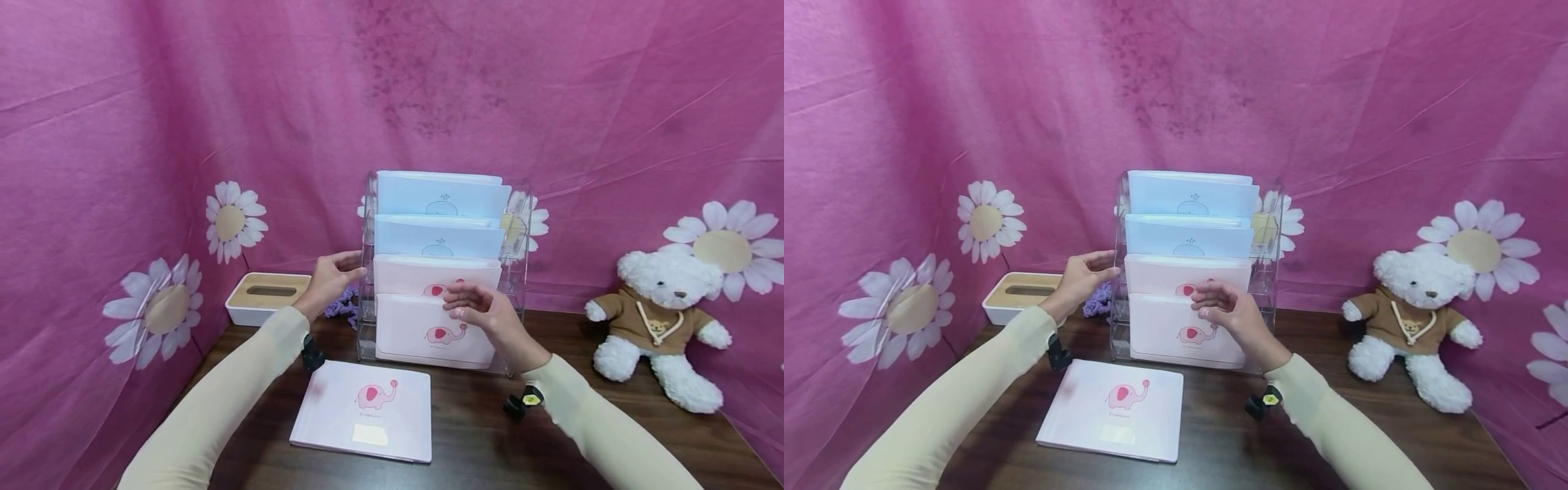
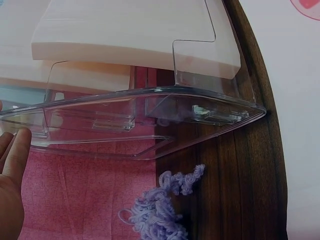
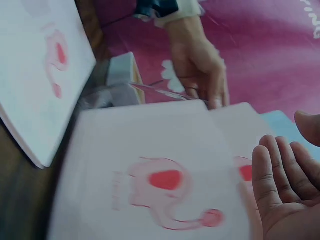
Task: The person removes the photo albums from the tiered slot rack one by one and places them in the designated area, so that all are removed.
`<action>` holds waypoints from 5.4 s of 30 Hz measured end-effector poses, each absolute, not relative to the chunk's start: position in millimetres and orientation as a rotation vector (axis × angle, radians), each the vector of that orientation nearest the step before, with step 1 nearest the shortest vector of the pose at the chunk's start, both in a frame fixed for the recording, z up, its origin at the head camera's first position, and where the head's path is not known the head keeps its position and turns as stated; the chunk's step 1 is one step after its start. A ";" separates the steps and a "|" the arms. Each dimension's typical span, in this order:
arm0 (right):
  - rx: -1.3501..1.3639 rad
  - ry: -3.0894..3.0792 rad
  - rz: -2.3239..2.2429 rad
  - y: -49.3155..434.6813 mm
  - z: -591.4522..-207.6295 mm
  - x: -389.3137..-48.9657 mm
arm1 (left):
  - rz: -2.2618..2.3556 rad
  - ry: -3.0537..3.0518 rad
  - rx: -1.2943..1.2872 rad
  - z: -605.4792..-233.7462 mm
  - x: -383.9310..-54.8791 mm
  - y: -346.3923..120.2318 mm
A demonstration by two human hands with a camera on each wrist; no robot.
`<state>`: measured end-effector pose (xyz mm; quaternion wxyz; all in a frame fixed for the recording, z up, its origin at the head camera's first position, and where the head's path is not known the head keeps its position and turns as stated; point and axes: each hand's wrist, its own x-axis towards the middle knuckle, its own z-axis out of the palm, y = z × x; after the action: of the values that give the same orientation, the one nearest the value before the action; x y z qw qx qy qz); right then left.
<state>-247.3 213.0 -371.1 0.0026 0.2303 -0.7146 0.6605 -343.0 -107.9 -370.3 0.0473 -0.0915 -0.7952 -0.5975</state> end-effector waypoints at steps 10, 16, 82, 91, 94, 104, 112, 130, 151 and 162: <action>0.783 -2.036 2.091 229.6 -327.5 -264.3 | -1.809 -2.420 -0.296 -368.6 -341.2 -107.6; 0.759 -1.982 1.963 239.1 -295.5 -276.0 | -1.772 -2.445 -0.291 -370.4 -343.5 -108.9; 0.120 -2.395 1.532 229.7 -247.8 -381.8 | -1.867 -2.417 -0.251 -372.2 -341.1 -110.4; 0.104 -2.323 1.555 230.1 -238.9 -379.8 | -1.857 -2.423 -0.248 -371.0 -340.7 -108.6; 0.154 -2.259 1.585 233.0 -234.2 -378.6 | -1.837 -2.435 -0.254 -370.9 -340.7 -108.2; 0.193 -1.993 1.742 243.6 -207.7 -365.4 | -1.799 -2.456 -0.243 -372.1 -340.0 -108.5; 0.211 -1.632 1.953 251.7 -180.2 -348.8 | -1.797 -2.456 -0.244 -369.6 -339.1 -110.8; 0.185 -1.252 2.363 270.6 -185.3 -301.0 | -1.819 -2.448 -0.260 -370.1 -337.3 -111.1; 0.241 -1.328 2.481 289.2 -245.1 -276.9 | -1.823 -2.480 -0.230 -371.6 -337.3 -112.4; 0.300 -1.510 2.496 296.0 -273.4 -260.0 | -1.808 -2.466 -0.244 -369.3 -338.3 -112.9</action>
<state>-260.0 296.0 -273.4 0.1043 0.1016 -0.5121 0.8465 -338.3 -112.9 -369.3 0.0368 -0.0794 -0.8034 -0.5890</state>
